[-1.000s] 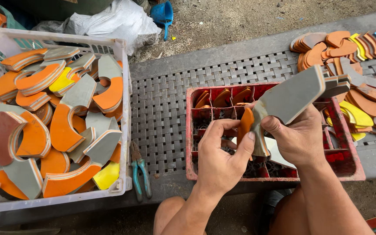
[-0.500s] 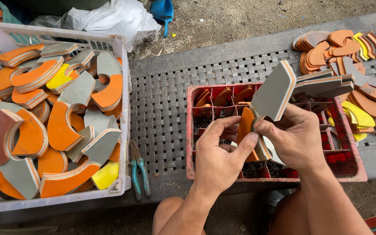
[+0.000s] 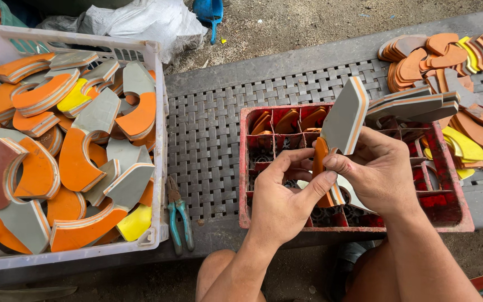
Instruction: The person picks up curved ceramic pieces from a white basket and a red crate, aligns them, and presses them together by hand. The person repeatedly handles multiple pieces, stacking and joining them into small assemblies on the workbench.
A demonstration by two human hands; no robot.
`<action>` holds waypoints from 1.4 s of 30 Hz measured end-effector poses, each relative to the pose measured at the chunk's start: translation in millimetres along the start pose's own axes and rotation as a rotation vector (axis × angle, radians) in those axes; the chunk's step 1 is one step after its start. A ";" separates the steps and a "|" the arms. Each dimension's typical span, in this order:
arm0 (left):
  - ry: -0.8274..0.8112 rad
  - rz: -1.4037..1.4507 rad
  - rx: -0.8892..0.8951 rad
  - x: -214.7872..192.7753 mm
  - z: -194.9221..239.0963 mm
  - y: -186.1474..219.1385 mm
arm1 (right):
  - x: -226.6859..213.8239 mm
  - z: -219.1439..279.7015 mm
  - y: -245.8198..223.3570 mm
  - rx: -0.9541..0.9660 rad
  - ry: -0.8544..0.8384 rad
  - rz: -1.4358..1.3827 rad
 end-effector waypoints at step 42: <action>-0.173 0.264 -0.280 7.1 -3.8 -37.9 | 0.9 -3.7 -5.9 -0.010 0.063 -0.054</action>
Point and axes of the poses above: each hand's wrist, its own z-axis away from the middle knuckle, its own x-axis out of the palm, y = z × x, the point moved 9 cm from there along -z, towards the middle knuckle, and after that the axes turned 6 degrees about z, right-handed, at the moved point
